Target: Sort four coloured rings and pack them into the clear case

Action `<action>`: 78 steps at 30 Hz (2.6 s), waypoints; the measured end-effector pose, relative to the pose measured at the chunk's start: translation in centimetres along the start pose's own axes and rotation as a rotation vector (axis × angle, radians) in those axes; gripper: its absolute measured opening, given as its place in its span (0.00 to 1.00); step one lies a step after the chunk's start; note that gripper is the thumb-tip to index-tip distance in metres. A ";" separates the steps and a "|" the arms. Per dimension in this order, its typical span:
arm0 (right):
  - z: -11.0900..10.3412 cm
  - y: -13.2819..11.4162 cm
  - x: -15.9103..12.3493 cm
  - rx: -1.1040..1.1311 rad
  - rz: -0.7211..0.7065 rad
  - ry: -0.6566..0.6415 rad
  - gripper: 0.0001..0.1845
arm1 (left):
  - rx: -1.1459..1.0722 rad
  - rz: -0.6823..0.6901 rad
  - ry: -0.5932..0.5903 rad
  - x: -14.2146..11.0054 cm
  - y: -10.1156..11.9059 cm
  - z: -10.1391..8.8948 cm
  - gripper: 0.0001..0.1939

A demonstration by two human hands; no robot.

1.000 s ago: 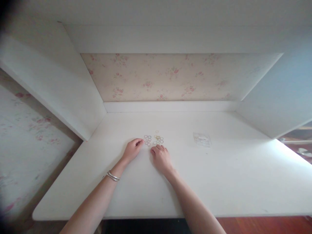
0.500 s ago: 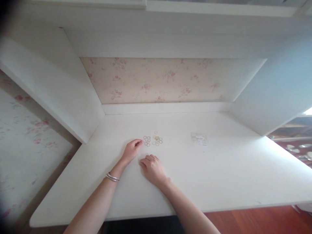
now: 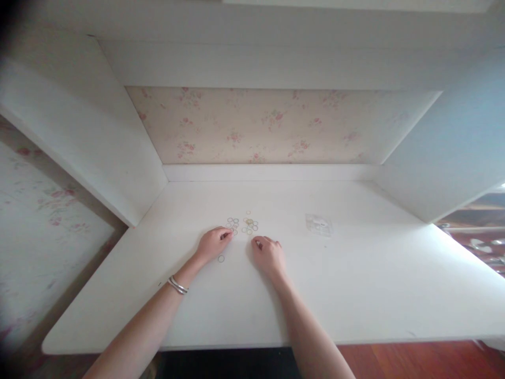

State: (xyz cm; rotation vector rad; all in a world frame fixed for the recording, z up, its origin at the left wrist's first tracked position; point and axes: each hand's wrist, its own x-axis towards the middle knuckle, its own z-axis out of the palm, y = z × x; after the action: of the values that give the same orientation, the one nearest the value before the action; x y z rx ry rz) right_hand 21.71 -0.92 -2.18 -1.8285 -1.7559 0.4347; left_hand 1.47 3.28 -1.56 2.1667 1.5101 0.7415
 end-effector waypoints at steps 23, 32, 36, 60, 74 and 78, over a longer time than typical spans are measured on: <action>-0.5 -0.4 0.2 0.020 -0.009 -0.067 0.14 | 0.146 0.079 -0.148 2.8 3.1 1.8 0.09; -0.3 -0.5 0.2 -0.014 -0.017 -0.081 0.14 | -0.015 0.132 -0.079 -1.7 0.5 -1.7 0.09; -0.2 -0.6 0.1 -0.026 -0.030 -0.081 0.14 | -0.053 0.182 -0.169 -4.8 -0.4 -2.8 0.10; 1.3 -2.4 2.3 -0.208 -0.033 -0.025 0.15 | 0.063 0.226 -0.163 -6.5 -0.8 -2.7 0.11; 1.6 -2.5 2.7 -0.289 -0.074 -0.013 0.15 | 0.052 0.215 -0.211 -6.2 -0.3 -3.1 0.11; 1.8 -2.6 2.6 -0.318 -0.111 -0.018 0.14 | 0.078 0.216 -0.210 -6.3 -0.4 -2.8 0.11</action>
State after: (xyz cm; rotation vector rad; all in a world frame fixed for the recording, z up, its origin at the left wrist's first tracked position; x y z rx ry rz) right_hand 18.73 1.95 -1.67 -1.9276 -2.0201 0.1333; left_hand -2.36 -2.42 -0.83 2.4075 1.2328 0.5080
